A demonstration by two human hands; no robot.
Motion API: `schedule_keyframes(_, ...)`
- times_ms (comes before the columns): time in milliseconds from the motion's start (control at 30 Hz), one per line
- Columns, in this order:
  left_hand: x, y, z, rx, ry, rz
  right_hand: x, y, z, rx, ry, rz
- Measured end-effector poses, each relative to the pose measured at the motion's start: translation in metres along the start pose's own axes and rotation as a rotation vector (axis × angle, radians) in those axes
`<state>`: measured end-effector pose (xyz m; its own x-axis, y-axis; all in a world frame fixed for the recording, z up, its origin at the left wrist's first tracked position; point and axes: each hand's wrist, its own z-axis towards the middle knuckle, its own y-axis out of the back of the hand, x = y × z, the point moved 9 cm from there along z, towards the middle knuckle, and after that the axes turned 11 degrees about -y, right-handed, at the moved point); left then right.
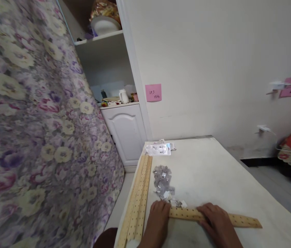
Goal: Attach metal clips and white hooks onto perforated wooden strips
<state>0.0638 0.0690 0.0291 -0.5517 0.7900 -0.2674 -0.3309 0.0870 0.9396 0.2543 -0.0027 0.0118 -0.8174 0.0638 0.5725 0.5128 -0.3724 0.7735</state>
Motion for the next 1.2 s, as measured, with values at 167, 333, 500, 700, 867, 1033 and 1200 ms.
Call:
schedule_keyframes(167,0.009,-0.006,-0.025,0.028,0.05,0.008,0.004,-0.014,-0.013,0.046,0.035,0.003)
schedule_keyframes(333,0.021,-0.013,-0.043,-0.105,0.07,0.078,0.004,-0.017,-0.014,0.055,0.032,0.006)
schedule_keyframes(500,0.027,-0.017,-0.06,-0.3,0.069,0.17,0.0,-0.015,-0.016,-0.002,0.075,0.001)
schedule_keyframes(700,0.031,-0.021,-0.07,-0.361,0.12,0.053,-0.006,-0.014,-0.017,0.011,0.086,-0.018)
schedule_keyframes(867,0.038,-0.018,-0.076,-0.414,0.242,-0.087,-0.002,-0.006,-0.017,0.008,0.099,-0.03)
schedule_keyframes(1033,0.037,-0.011,-0.079,-0.491,0.275,-0.153,0.004,-0.007,-0.016,-0.004,0.117,-0.032)
schedule_keyframes(1200,0.036,0.0,-0.087,-0.597,0.297,-0.162,0.0,-0.004,-0.014,0.009,0.083,-0.025)
